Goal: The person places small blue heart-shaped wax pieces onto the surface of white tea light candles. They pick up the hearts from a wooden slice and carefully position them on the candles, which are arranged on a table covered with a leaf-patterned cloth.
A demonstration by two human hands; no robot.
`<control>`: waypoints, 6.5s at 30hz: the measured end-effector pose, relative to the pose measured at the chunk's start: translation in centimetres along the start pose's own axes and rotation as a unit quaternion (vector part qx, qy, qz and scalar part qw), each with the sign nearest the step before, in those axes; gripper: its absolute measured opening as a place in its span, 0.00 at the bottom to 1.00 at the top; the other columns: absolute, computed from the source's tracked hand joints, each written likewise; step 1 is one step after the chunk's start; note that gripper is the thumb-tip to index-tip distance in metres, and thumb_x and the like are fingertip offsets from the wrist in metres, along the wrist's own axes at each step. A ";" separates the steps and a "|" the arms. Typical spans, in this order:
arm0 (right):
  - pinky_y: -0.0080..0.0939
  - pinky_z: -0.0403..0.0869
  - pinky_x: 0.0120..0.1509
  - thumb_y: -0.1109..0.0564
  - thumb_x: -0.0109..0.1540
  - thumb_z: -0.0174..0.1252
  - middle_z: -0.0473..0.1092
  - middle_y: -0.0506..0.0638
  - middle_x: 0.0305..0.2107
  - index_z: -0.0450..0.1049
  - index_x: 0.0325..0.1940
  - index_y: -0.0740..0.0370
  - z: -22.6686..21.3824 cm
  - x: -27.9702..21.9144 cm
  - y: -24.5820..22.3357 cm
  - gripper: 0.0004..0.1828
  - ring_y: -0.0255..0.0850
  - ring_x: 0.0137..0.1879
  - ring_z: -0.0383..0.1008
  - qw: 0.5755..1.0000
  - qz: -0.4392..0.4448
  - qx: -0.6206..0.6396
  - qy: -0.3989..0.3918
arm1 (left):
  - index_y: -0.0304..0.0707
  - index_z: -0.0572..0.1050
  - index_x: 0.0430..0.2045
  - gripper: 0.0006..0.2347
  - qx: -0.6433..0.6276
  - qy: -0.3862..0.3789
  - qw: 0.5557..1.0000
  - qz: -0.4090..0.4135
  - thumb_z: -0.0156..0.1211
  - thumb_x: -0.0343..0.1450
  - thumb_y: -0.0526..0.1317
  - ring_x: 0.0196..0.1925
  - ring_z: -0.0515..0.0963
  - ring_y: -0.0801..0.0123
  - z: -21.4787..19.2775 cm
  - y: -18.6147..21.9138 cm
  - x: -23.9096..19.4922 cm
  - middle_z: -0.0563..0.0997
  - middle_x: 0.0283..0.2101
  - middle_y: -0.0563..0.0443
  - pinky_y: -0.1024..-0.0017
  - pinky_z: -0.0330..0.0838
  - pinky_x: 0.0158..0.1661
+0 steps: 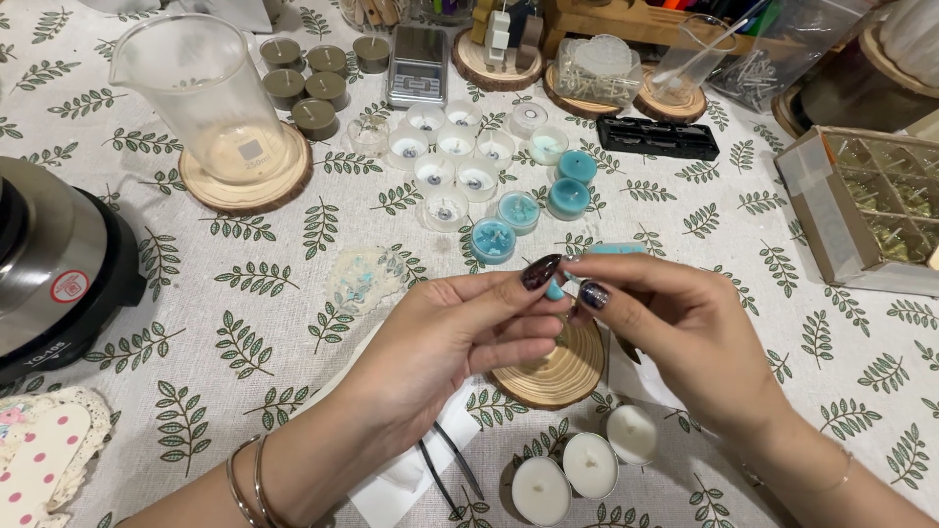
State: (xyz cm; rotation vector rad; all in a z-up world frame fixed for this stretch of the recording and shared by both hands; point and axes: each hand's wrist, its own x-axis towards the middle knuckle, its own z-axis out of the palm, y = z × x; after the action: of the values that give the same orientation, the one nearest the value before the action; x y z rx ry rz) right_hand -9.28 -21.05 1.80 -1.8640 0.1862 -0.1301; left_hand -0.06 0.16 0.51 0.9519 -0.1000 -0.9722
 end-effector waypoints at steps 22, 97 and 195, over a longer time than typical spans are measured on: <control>0.43 0.78 0.38 0.55 0.60 0.62 0.82 0.52 0.31 0.81 0.51 0.46 4.6 5.9 -3.3 0.15 0.45 0.29 0.83 0.931 -0.004 -0.366 0.006 | 0.25 0.79 0.44 0.13 0.008 0.076 0.981 0.179 0.56 0.73 0.39 0.44 0.84 0.68 -4.1 3.8 1.6 0.84 0.43 0.43 0.71 0.81 0.50; 0.35 0.70 0.32 0.63 0.63 0.59 0.76 0.50 0.33 0.74 0.57 0.63 -1.3 0.7 -3.9 0.17 0.34 0.29 0.74 0.940 -0.140 -0.298 0.090 | 0.24 0.76 0.53 0.17 0.080 -0.050 0.995 0.037 0.60 0.70 0.32 0.42 0.86 0.68 -1.5 1.7 1.1 0.85 0.44 0.40 0.76 0.82 0.45; 0.38 0.79 0.41 0.59 0.61 0.60 0.81 0.47 0.40 0.79 0.48 0.60 -1.6 1.8 -3.3 0.12 0.36 0.42 0.84 0.929 -0.163 -0.332 0.012 | 0.24 0.77 0.49 0.14 0.003 -0.016 0.998 0.062 0.59 0.71 0.34 0.44 0.85 0.66 -1.4 1.7 0.7 0.85 0.45 0.41 0.72 0.81 0.49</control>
State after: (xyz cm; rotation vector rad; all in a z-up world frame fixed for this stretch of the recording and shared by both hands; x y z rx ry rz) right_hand -7.63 -21.94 5.45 -2.5632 -0.0828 -0.3539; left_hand 2.09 0.87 0.67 0.9258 -0.1873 -0.8720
